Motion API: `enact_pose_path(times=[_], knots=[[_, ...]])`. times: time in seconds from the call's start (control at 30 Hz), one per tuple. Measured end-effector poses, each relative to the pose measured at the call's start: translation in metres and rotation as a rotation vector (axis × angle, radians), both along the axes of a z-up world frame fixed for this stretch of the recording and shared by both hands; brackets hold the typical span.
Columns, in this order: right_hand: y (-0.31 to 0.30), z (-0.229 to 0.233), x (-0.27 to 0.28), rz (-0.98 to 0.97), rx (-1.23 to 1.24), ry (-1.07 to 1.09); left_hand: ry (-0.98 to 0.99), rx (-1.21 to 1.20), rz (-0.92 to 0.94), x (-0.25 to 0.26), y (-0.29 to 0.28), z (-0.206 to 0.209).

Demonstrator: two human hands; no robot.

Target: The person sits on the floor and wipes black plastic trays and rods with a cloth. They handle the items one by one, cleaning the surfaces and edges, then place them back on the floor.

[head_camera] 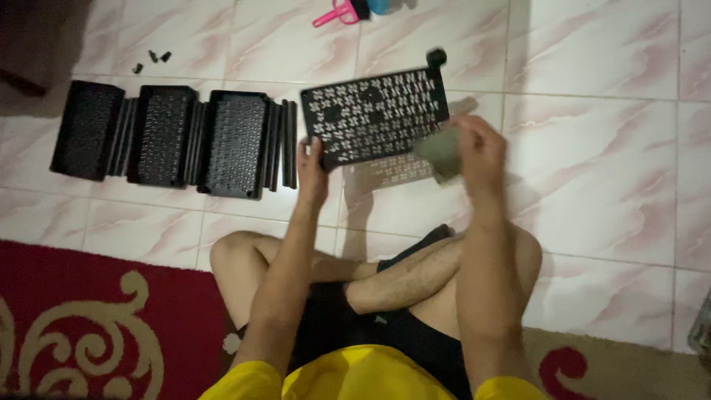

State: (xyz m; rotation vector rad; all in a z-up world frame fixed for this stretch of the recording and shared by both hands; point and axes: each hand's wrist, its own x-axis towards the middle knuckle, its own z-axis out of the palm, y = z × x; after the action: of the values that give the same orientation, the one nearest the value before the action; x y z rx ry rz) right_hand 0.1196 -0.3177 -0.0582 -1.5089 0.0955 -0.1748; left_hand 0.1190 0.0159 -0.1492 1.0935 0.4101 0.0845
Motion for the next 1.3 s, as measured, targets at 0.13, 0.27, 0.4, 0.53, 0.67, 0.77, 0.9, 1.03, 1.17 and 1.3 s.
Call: enact_pose_path(times=[0.13, 0.27, 0.4, 0.53, 0.67, 0.77, 0.9, 1.03, 1.17, 1.3], knots=[[-0.051, -0.002, -0.014, 0.037, 0.005, 0.045, -0.105, -0.133, 0.023, 0.006, 0.046, 0.049], [-0.052, -0.019, 0.007, 0.149, 0.252, 0.105, -0.149, -0.223, -0.097, 0.014, 0.079, 0.072], [-0.017, -0.023, 0.012, 0.414, 0.381, 0.176, -0.130, -0.219, -0.273, 0.031, 0.105, 0.078], [0.022, -0.019, 0.004, 0.554, 0.475, 0.226, -0.089, -0.124, -0.401, 0.056, 0.119, 0.084], [0.048, -0.020, -0.015, 0.390, 0.565, 0.340, 0.000, -0.161, -0.259, 0.070, 0.105, 0.101], [0.072, -0.021, -0.025, 0.265, 0.623, 0.275, -0.052, -0.119, -0.141, 0.047, 0.056, 0.107], [0.084, -0.014, -0.021, 0.185, 0.616, 0.280, -0.050, -0.083, -0.177, -0.001, -0.031, 0.090], [0.023, -0.005, -0.012, 0.646, -0.310, 0.187, -0.045, -0.167, -0.143, -0.002, -0.038, 0.074], [-0.029, -0.016, -0.001, 0.524, -0.342, 0.271, -0.048, -0.149, -0.321, 0.014, -0.012, 0.059], [-0.024, -0.054, 0.019, 0.401, -0.347, 0.309, 0.026, -0.040, -0.466, 0.013, -0.025, 0.027]])
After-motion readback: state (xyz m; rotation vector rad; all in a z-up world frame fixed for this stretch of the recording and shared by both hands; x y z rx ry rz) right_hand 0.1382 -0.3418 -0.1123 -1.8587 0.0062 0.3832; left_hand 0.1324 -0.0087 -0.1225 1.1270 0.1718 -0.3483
